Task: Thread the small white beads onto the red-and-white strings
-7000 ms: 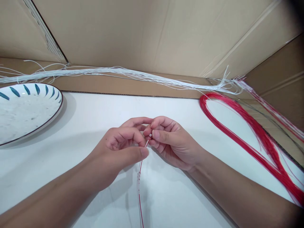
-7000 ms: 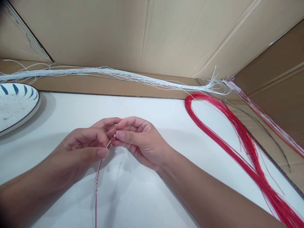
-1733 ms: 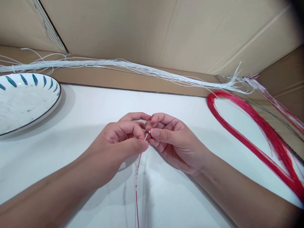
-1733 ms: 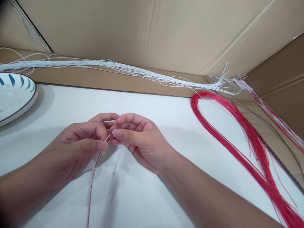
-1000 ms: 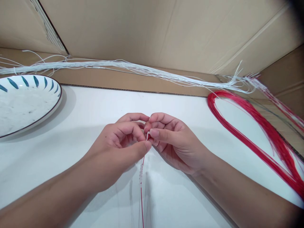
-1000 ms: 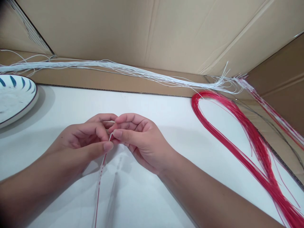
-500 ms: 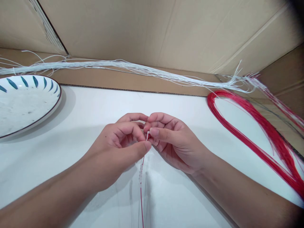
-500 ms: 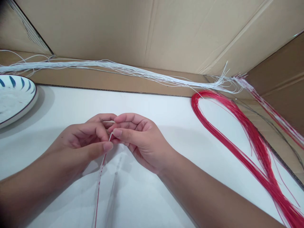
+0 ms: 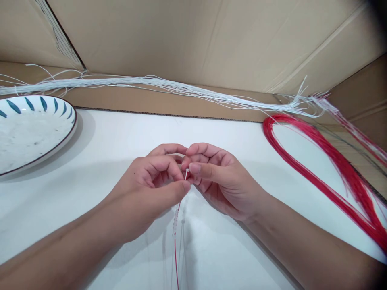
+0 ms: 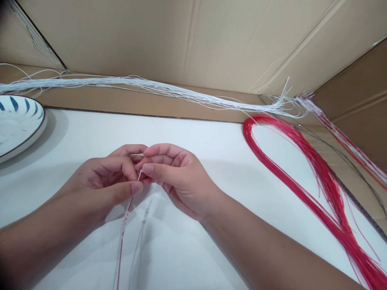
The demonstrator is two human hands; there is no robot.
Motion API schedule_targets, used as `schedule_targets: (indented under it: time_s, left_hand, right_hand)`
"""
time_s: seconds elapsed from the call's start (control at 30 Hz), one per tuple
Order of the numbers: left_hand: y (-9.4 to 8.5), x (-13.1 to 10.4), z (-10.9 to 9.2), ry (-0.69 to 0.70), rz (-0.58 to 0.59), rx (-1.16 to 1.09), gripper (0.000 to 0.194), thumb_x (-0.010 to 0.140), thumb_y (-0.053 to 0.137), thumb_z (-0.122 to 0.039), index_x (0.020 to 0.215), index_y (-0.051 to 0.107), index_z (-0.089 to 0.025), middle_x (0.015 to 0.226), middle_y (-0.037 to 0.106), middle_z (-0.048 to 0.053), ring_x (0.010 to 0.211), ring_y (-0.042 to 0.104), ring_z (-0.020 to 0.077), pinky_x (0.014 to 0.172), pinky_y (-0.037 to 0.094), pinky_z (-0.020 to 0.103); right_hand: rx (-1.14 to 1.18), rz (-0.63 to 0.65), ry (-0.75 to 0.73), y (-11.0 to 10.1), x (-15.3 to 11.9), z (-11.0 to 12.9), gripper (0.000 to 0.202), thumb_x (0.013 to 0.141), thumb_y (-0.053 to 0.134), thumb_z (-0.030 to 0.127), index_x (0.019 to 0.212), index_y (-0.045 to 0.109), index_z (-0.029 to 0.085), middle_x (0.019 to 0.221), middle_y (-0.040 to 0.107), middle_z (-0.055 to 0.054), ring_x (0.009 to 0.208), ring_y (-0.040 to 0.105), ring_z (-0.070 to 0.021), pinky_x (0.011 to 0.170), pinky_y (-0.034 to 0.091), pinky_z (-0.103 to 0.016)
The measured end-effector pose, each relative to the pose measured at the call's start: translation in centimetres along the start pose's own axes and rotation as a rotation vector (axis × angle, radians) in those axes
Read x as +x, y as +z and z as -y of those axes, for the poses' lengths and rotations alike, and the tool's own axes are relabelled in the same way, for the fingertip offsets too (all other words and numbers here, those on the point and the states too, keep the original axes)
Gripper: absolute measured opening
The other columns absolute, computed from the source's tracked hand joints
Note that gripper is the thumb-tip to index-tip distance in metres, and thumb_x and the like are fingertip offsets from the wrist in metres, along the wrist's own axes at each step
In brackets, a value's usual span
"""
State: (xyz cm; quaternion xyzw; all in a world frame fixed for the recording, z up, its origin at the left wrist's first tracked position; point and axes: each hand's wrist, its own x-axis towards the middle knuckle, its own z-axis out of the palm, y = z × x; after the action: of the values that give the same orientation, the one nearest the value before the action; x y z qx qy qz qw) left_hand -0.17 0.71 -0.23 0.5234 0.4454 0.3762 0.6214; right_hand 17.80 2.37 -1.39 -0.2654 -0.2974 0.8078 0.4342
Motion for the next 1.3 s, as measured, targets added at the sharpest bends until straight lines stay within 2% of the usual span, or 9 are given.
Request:
schedule_targets:
  time_s: [0.13, 0.3, 0.5, 0.63, 0.73, 0.83, 0.97, 1.1, 1.3]
  left_hand:
    - [0.02, -0.14, -0.02, 0.0, -0.013, 0.013, 0.024, 0.082, 0.074, -0.022, 0.062, 0.062, -0.02, 0.131, 0.057, 0.002, 0.139, 0.046, 0.0272, 0.094, 0.051, 0.034]
    - [-0.18, -0.2, 0.15, 0.007, -0.009, 0.03, 0.024, 0.083, 0.073, -0.021, 0.062, 0.061, -0.021, 0.132, 0.057, 0.0, 0.139, 0.045, 0.0266, 0.103, 0.047, 0.038]
    - [-0.11, 0.01, 0.2, -0.001, -0.015, 0.028, 0.024, 0.083, 0.07, -0.017, 0.062, 0.059, -0.02, 0.133, 0.057, 0.001, 0.136, 0.049, 0.0275, 0.095, 0.05, 0.038]
    - [-0.09, -0.1, 0.18, 0.011, -0.009, 0.002, 0.022, 0.081, 0.067, -0.012, 0.062, 0.06, -0.021, 0.132, 0.059, 0.002, 0.138, 0.048, 0.0284, 0.1, 0.051, 0.039]
    - [-0.18, -0.21, 0.16, 0.01, -0.008, 0.007, 0.023, 0.08, 0.066, -0.009, 0.061, 0.061, -0.021, 0.132, 0.06, 0.001, 0.14, 0.047, 0.0265, 0.098, 0.052, 0.035]
    - [-0.13, -0.21, 0.1, -0.022, -0.03, 0.007, 0.023, 0.08, 0.068, -0.013, 0.06, 0.06, -0.021, 0.13, 0.06, -0.001, 0.136, 0.05, 0.0239, 0.089, 0.053, 0.03]
    - [0.32, -0.09, -0.16, -0.074, -0.109, -0.055, 0.022, 0.076, 0.073, -0.02, 0.058, 0.061, -0.021, 0.127, 0.061, 0.0, 0.125, 0.057, 0.0261, 0.081, 0.053, 0.032]
    - [0.62, -0.02, -0.39, -0.085, -0.159, -0.057, 0.022, 0.074, 0.075, -0.023, 0.056, 0.063, -0.02, 0.125, 0.061, 0.001, 0.118, 0.06, 0.0272, 0.084, 0.053, 0.037]
    - [0.42, -0.12, -0.17, -0.031, -0.152, -0.019, 0.022, 0.079, 0.079, -0.028, 0.06, 0.069, -0.022, 0.121, 0.062, 0.002, 0.124, 0.057, 0.0255, 0.091, 0.051, 0.035]
  right_hand:
    - [-0.016, -0.016, 0.001, 0.07, -0.01, -0.04, 0.018, 0.079, 0.081, 0.007, 0.091, 0.074, 0.017, 0.081, 0.077, 0.0, 0.07, 0.071, -0.008, 0.07, 0.059, -0.018]
    - [-0.032, -0.013, -0.01, 0.18, -0.01, -0.2, 0.02, 0.077, 0.083, 0.006, 0.091, 0.074, 0.017, 0.081, 0.077, 0.0, 0.072, 0.071, -0.008, 0.072, 0.058, -0.018]
    - [-0.05, -0.021, -0.048, 0.28, 0.01, -0.31, 0.019, 0.077, 0.084, 0.007, 0.09, 0.074, 0.017, 0.081, 0.076, -0.001, 0.073, 0.071, -0.0087, 0.073, 0.058, -0.02]
    - [-0.08, -0.035, -0.064, 0.38, -0.02, -0.39, 0.02, 0.075, 0.086, 0.009, 0.087, 0.074, 0.018, 0.082, 0.076, 0.0, 0.072, 0.07, -0.0096, 0.073, 0.059, -0.023]
    - [-0.116, -0.051, -0.088, 0.51, -0.03, -0.4, 0.02, 0.072, 0.088, 0.011, 0.086, 0.075, 0.019, 0.081, 0.075, 0.0, 0.071, 0.07, -0.01, 0.073, 0.06, -0.024]
    - [-0.156, -0.075, -0.104, 0.63, -0.03, -0.31, 0.021, 0.07, 0.089, 0.012, 0.084, 0.075, 0.019, 0.081, 0.075, -0.001, 0.071, 0.07, -0.0108, 0.071, 0.06, -0.025]
    - [-0.173, -0.077, -0.12, 0.64, -0.05, -0.23, 0.021, 0.071, 0.089, 0.012, 0.084, 0.075, 0.019, 0.079, 0.075, -0.001, 0.07, 0.07, -0.0103, 0.07, 0.06, -0.023]
    - [-0.192, -0.078, -0.125, 0.52, -0.03, -0.35, 0.024, 0.069, 0.091, 0.014, 0.085, 0.074, 0.019, 0.079, 0.076, 0.0, 0.071, 0.071, -0.0104, 0.07, 0.059, -0.023]
    - [-0.124, -0.043, -0.089, 0.17, 0.09, -0.14, 0.027, 0.071, 0.09, 0.011, 0.091, 0.073, 0.019, 0.081, 0.076, 0.001, 0.073, 0.071, -0.0091, 0.074, 0.058, -0.021]
